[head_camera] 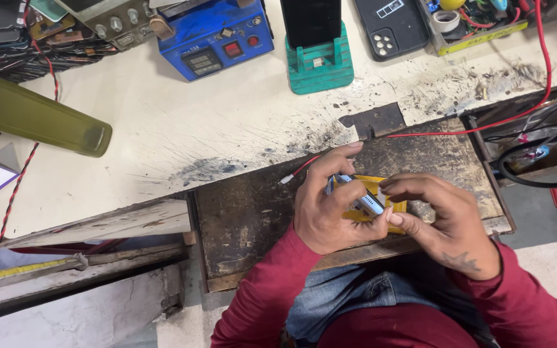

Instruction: The person removes a sticker from the back of a light blue smartphone using tweezers, then uses a screwdriver to remove screws from the back cover. The person then removes the back cover to expose the internal components.

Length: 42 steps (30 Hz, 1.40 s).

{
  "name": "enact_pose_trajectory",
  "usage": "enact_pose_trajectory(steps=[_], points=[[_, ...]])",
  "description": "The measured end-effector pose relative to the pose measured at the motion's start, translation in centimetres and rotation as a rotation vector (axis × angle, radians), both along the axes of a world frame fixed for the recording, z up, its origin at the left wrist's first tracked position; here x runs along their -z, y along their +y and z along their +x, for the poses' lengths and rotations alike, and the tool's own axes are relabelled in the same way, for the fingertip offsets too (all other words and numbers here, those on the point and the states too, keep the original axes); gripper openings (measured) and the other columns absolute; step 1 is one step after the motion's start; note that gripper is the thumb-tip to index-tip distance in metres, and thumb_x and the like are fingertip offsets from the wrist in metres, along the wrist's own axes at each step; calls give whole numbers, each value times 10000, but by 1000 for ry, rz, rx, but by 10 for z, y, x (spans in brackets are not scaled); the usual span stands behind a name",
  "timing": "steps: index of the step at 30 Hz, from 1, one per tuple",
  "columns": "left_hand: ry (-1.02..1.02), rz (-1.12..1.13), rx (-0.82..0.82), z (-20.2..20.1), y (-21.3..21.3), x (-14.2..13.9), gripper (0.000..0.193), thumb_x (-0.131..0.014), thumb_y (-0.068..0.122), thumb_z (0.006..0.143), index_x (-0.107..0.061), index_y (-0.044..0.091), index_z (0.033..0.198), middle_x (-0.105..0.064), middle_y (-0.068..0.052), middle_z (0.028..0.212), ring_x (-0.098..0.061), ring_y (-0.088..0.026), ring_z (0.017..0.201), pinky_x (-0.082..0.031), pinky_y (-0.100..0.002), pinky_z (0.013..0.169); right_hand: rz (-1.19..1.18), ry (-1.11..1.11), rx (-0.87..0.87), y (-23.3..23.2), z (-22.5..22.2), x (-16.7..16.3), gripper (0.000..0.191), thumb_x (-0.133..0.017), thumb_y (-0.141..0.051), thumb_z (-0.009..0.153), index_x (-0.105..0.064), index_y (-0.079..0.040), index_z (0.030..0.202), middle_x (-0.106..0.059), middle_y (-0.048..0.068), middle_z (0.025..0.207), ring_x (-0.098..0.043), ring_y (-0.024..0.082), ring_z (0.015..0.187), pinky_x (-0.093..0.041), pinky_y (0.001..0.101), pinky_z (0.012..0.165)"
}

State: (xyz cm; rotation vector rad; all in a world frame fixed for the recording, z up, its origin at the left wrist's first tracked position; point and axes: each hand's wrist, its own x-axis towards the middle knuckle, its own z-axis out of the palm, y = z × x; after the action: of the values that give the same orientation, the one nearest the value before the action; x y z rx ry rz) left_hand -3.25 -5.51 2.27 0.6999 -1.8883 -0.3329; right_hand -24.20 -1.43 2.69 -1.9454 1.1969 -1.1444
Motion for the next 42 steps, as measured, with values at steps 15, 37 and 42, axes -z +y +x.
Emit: enact_pose_trajectory(steps=[15, 37, 42], points=[[-199, 64, 11, -4, 11, -32, 476, -930, 253, 691, -625, 121, 1032, -567, -48, 1108, -643, -376, 1301, -608, -456, 996, -6, -34, -63, 5, 1, -31, 168, -765, -99, 853, -762, -44, 1012, -777, 110, 1056, -788, 204, 922, -617, 293, 774], [-320, -120, -94, 0, 19, -36, 462, -936, 280, 740, -636, 147, 1065, -553, -67, 1163, -592, -293, 1147, -568, -436, 911, -129, -137, -147, -8, -9, -5, 156, -773, -92, 848, -767, -45, 996, -759, 142, 1098, -782, 244, 1009, -632, 317, 845], [-322, -144, -112, 1, 19, -37, 459, -935, 324, 735, -644, 147, 1042, -553, -74, 1146, -587, -295, 1105, -554, -438, 885, -137, -155, -157, -8, -8, -4, 146, -748, -71, 873, -764, -32, 1012, -762, 141, 1094, -788, 243, 1001, -633, 318, 850]])
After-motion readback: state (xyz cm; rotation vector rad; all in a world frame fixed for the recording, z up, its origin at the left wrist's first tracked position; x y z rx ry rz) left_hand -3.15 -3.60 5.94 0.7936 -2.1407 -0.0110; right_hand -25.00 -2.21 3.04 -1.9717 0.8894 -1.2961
